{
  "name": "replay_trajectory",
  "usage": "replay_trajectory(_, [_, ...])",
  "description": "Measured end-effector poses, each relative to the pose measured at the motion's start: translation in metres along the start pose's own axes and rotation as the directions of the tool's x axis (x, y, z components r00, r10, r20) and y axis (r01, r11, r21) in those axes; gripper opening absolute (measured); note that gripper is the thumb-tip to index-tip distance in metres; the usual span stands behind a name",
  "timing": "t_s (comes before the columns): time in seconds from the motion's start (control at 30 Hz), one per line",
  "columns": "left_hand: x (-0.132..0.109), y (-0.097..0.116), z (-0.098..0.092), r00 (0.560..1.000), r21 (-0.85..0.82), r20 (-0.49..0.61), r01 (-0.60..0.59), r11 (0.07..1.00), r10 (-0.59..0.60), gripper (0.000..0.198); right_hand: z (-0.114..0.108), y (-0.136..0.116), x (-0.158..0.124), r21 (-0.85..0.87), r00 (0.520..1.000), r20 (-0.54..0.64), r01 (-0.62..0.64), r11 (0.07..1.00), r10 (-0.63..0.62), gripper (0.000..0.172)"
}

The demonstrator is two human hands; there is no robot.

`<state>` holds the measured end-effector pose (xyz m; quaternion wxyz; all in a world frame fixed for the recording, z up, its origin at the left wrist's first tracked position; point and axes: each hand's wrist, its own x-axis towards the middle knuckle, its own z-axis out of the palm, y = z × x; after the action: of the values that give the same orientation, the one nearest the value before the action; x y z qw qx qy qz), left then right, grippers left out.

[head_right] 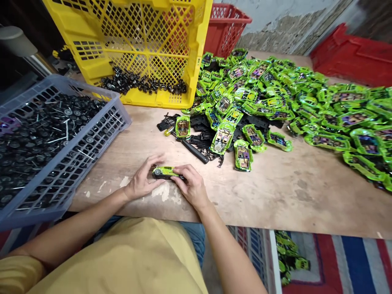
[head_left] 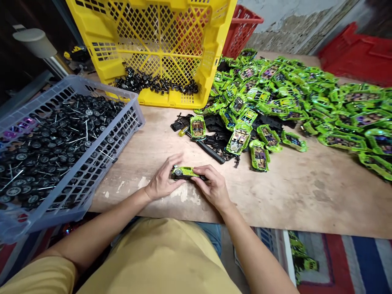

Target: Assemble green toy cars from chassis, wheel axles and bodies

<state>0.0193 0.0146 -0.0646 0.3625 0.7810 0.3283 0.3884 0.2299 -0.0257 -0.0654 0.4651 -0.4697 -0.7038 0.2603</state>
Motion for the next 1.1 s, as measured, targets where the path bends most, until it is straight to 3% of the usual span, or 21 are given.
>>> replay_trajectory(0.1, [-0.003, 0.001, 0.005, 0.953, -0.146, -0.029, 0.295, 0.944, -0.302, 0.053, 0.002, 0.006, -0.005, 0.056, 0.992, -0.095, -0.076, 0.995, 0.081, 0.014])
replay_trajectory(0.17, [-0.001, 0.007, 0.005, 0.924, -0.193, -0.003, 0.374, 0.907, -0.382, 0.044, 0.001, 0.005, -0.004, 0.093, 0.982, -0.111, -0.144, 0.985, 0.153, 0.019])
replay_trajectory(0.23, [0.004, 0.017, 0.004, 0.937, -0.146, -0.011, 0.344, 0.928, -0.349, 0.042, -0.004, -0.002, 0.005, 0.065, 0.984, -0.082, -0.152, 0.986, 0.157, 0.041])
replay_trajectory(0.3, [0.012, 0.027, 0.002, 0.963, -0.116, -0.012, 0.266, 0.957, -0.269, 0.055, -0.013, -0.014, 0.020, -0.004, 0.997, 0.025, -0.078, 0.997, 0.079, 0.059])
replay_trajectory(0.4, [0.023, 0.037, 0.000, 0.972, -0.288, -0.017, 0.218, 0.932, -0.233, 0.078, -0.028, -0.034, 0.046, -0.041, 0.980, 0.190, 0.059, 0.997, -0.051, 0.042])
replay_trajectory(0.5, [0.029, 0.038, 0.000, 0.963, -0.422, 0.060, 0.262, 0.868, -0.262, 0.060, -0.037, -0.051, 0.063, -0.047, 0.966, 0.239, 0.113, 0.992, -0.099, 0.033])
replay_trajectory(0.6, [0.031, 0.040, 0.001, 0.966, -0.314, 0.067, 0.258, 0.914, -0.250, 0.041, -0.033, -0.065, 0.071, -0.217, 0.952, 0.291, 0.166, 0.962, -0.098, 0.043])
replay_trajectory(0.77, [0.035, 0.045, 0.006, 0.965, -0.157, -0.002, 0.260, 0.953, -0.264, 0.022, -0.017, -0.075, 0.080, -0.580, 0.957, 0.266, 0.255, 0.774, -0.116, 0.050])
replay_trajectory(0.97, [0.034, 0.042, 0.015, 0.993, -0.076, -0.004, 0.121, 0.990, -0.122, 0.007, -0.011, -0.059, 0.082, -0.582, 0.931, 0.269, 0.360, 0.729, -0.246, 0.042])
replay_trajectory(1.1, [0.034, 0.038, 0.021, 0.996, 0.042, -0.079, 0.050, 0.998, -0.046, 0.012, -0.008, -0.051, 0.080, -0.588, 0.947, 0.216, 0.320, 0.743, -0.237, 0.039])
